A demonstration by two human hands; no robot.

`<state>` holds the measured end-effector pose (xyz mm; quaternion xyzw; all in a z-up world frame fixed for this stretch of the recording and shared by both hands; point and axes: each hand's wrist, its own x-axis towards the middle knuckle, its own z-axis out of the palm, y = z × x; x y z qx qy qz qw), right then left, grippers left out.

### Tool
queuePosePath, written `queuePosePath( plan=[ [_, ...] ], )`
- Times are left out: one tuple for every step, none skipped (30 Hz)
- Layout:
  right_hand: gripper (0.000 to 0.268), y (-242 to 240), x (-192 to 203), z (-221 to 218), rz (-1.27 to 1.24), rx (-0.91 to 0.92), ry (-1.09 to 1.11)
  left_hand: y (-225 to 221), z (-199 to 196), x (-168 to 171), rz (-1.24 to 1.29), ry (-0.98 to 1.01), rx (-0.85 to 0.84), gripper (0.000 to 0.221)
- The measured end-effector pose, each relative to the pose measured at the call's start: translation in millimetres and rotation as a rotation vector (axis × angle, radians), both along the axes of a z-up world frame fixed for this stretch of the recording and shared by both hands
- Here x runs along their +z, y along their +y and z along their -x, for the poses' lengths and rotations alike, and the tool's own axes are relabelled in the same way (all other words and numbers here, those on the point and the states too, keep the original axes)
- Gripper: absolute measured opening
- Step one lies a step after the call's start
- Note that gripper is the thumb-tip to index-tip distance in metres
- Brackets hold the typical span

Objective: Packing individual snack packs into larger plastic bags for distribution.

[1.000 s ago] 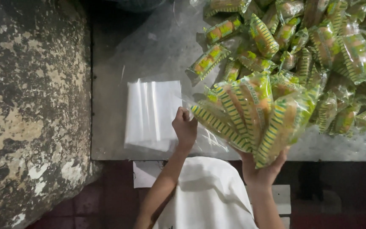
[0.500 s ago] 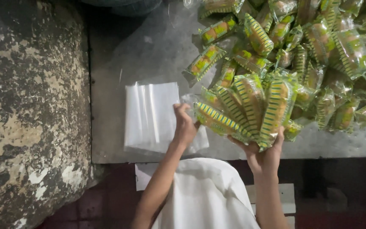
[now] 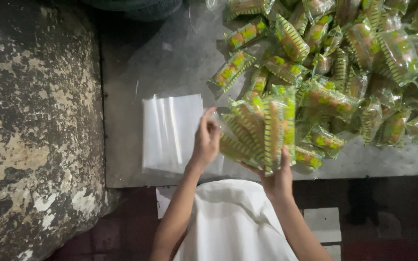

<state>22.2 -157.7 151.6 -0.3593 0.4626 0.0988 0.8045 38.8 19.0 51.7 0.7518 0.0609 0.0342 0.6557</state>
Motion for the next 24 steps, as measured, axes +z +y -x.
queuePosePath(
  plan=[
    [0.065,9,-4,-5,0.000,-0.001,0.002,-8,5,4,0.000,0.002,-0.001,0.055],
    [0.070,15,-8,-10,-0.041,-0.034,-0.023,-18,10,8,-0.022,-0.055,-0.113,0.063],
    [0.076,22,-11,-15,-0.081,-0.068,-0.049,-28,15,12,-0.044,-0.113,-0.224,0.071],
    [0.076,14,-48,-26,-0.080,-0.066,-0.049,-38,23,8,-0.043,-0.114,-0.223,0.071],
    [0.068,6,-84,-37,-0.155,-0.182,-0.114,-49,30,4,-0.151,-0.226,-0.171,0.067],
    [0.061,0,-121,-51,-0.236,-0.299,-0.183,-57,36,0,-0.264,-0.343,-0.121,0.064],
    [0.061,3,-114,-61,-0.239,-0.299,-0.187,-58,43,-11,-0.267,-0.347,-0.121,0.064],
    [0.067,2,-108,-69,-0.282,-0.338,-0.195,-63,53,-21,-0.278,-0.334,-0.040,0.055],
    [0.072,1,-101,-77,-0.324,-0.377,-0.202,-68,62,-33,-0.288,-0.321,0.042,0.047],
    [0.072,11,-74,-75,-0.322,-0.376,-0.198,-63,62,-37,-0.287,-0.317,0.042,0.047],
    [0.073,20,-47,-74,-0.281,-0.330,-0.222,-58,61,-42,-0.285,-0.284,0.162,0.039],
    [0.074,30,-19,-72,-0.242,-0.282,-0.243,-53,62,-46,-0.285,-0.246,0.282,0.030],
    [0.074,32,-19,-60,-0.240,-0.279,-0.236,-47,56,-38,-0.285,-0.239,0.284,0.030],
    [0.076,34,-19,-51,-0.193,-0.191,-0.223,-40,47,-30,-0.281,-0.139,0.363,0.035],
    [0.078,36,-18,-42,-0.145,-0.103,-0.211,-32,38,-22,-0.275,-0.038,0.442,0.041],
    [0.078,39,-16,-36,-0.148,-0.095,-0.211,-26,33,-33,-0.277,-0.038,0.450,0.041],
    [0.075,43,-14,-31,-0.166,-0.071,-0.173,-19,28,-43,-0.251,0.007,0.489,0.036],
    [0.073,47,-12,-26,-0.182,-0.050,-0.136,-12,21,-54,-0.222,0.050,0.525,0.031],
    [0.073,47,-26,-28,-0.184,-0.046,-0.138,-14,19,-53,-0.223,0.048,0.529,0.031],
    [0.075,47,-41,-30,-0.202,-0.059,-0.137,-17,18,-51,-0.256,-0.005,0.513,0.023],
    [0.077,46,-55,-32,-0.221,-0.073,-0.136,-20,16,-50,-0.289,-0.057,0.497,0.017],
    [0.077,33,-117,-48,-0.223,-0.072,-0.144,-31,21,-51,-0.288,-0.066,0.499,0.017],
    [0.076,19,-178,-53,-0.277,-0.134,-0.128,-41,26,-51,-0.216,-0.074,0.432,0.011],
    [0.075,10,-238,-50,-0.335,-0.191,-0.111,-52,30,-51,-0.148,-0.083,0.370,0.014]
  ],
)
